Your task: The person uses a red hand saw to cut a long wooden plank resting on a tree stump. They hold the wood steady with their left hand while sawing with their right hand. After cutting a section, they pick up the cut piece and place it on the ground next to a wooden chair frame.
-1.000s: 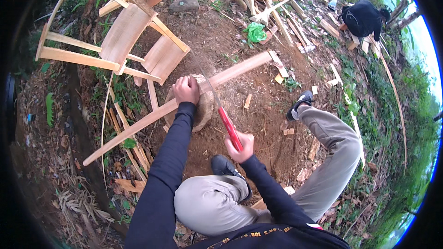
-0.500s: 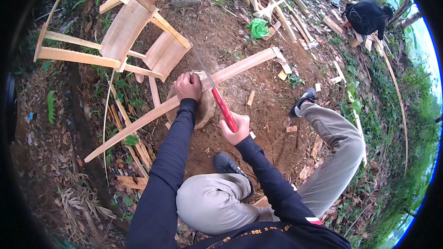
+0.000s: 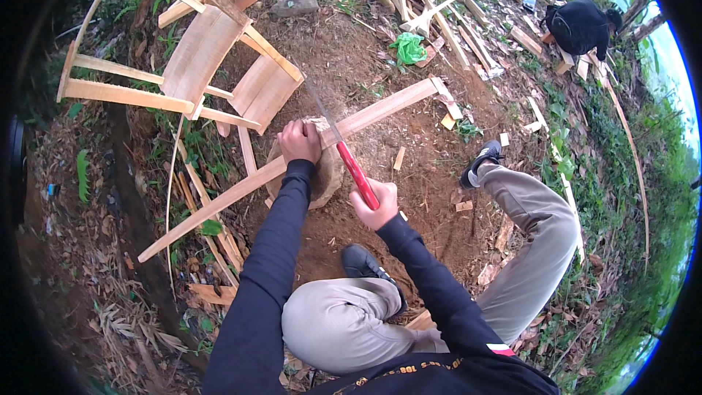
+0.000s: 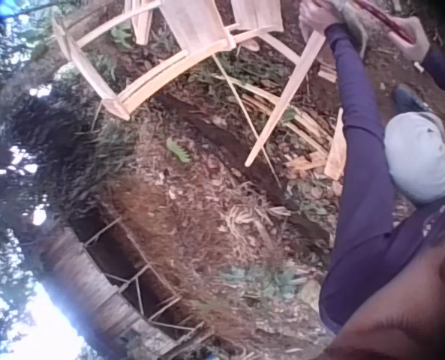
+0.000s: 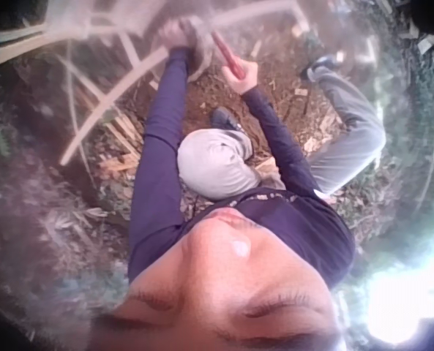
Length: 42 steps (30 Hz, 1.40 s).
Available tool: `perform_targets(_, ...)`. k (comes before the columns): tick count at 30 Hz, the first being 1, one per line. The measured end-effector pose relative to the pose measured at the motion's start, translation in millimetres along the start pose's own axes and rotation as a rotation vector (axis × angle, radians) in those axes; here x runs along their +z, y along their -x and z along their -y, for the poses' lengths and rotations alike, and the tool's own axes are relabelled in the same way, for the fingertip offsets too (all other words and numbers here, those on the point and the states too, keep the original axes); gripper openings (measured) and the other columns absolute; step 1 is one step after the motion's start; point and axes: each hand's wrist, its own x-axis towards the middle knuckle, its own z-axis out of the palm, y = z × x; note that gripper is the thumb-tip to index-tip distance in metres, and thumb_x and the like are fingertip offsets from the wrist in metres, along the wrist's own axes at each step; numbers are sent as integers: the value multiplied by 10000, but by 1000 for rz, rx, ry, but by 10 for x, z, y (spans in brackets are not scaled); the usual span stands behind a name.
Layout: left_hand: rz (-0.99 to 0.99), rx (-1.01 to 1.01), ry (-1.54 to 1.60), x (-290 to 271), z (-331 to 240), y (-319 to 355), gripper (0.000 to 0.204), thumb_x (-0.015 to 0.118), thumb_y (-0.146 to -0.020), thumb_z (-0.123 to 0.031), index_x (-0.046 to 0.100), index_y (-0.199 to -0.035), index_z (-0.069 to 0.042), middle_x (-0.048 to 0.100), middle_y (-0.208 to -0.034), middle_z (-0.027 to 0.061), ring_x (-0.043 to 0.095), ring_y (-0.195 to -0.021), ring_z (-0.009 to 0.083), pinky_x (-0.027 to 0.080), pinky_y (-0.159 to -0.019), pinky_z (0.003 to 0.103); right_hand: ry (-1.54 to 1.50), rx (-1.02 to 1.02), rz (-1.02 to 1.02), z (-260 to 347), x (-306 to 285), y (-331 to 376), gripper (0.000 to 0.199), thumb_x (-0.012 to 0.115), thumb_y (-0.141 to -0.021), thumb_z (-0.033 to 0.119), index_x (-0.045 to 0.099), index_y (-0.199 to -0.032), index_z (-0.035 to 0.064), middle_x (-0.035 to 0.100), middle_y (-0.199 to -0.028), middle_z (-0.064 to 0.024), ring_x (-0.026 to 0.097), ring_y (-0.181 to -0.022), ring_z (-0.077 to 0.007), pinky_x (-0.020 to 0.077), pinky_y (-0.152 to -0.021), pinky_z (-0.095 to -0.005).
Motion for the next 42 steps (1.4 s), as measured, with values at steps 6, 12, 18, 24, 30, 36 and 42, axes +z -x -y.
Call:
perform_targets(6, 2, -7, -20, -23, 70, 47, 240, 564, -841, -189, 522, -638, -68, 569, -698, 118, 572, -723, 330, 390, -711, 448, 39, 68, 48, 120, -431, 1148, 82, 636, -755, 40, 609, -677, 47, 534, -532, -87, 576, -444, -193, 458, -477, -319)
perform_targets(12, 74, -10, -34, -1, 13, 35, 196, 577, -841, -179, 566, -672, -81, 603, -748, 101, 594, -781, 302, 423, -763, 436, 99, -6, 36, 97, -197, 570, 79, 643, -757, 39, 604, -690, 53, 528, -535, -96, 572, -447, -205, 448, -484, -318)
perform_targets(18, 41, -1, -94, 4, 45, 35, 199, 579, -838, -171, 560, -659, -87, 600, -731, 95, 595, -760, 295, 418, -740, 440, 16, 79, 16, 62, -109, 502, 89, 668, -777, 57, 609, -713, 38, 523, -536, -80, 559, -460, -157, 443, -493, -304)
perform_targets(24, 50, -17, -99, 2, 14, 62, 227, 569, -840, -180, 520, -634, -99, 594, -734, 78, 594, -769, 289, 414, -741, 436, 118, 99, 100, 258, -656, 1729, 68, 649, -744, 17, 613, -692, 43, 540, -541, -98, 589, -455, -206, 473, -482, -321)
perform_targets(30, 20, 21, -24, -16, 16, 20, 232, 574, -826, -172, 517, -626, -69, 567, -695, 118, 577, -721, 335, 390, -701, 455, 49, 6, -37, 212, -94, 657, 153, 647, -774, 47, 552, -655, 45, 480, -517, -80, 490, -429, -157, 407, -463, -328)
perform_targets(36, 77, -5, -101, -6, 27, 37, 199, 569, -824, -181, 575, -657, -73, 606, -729, 115, 603, -766, 313, 416, -728, 446, -9, 49, -13, 81, 59, 274, 174, 663, -789, 88, 555, -661, 43, 502, -525, -115, 544, -442, -228, 433, -484, -340)
perform_targets(42, 2, 15, -67, 38, -7, 42, 258, 574, -822, -182, 464, -608, -88, 541, -672, 89, 566, -702, 324, 388, -683, 459, 72, 108, 65, 333, -648, 1540, 38, 658, -714, 30, 628, -698, 46, 577, -559, -107, 622, -478, -226, 486, -499, -323)
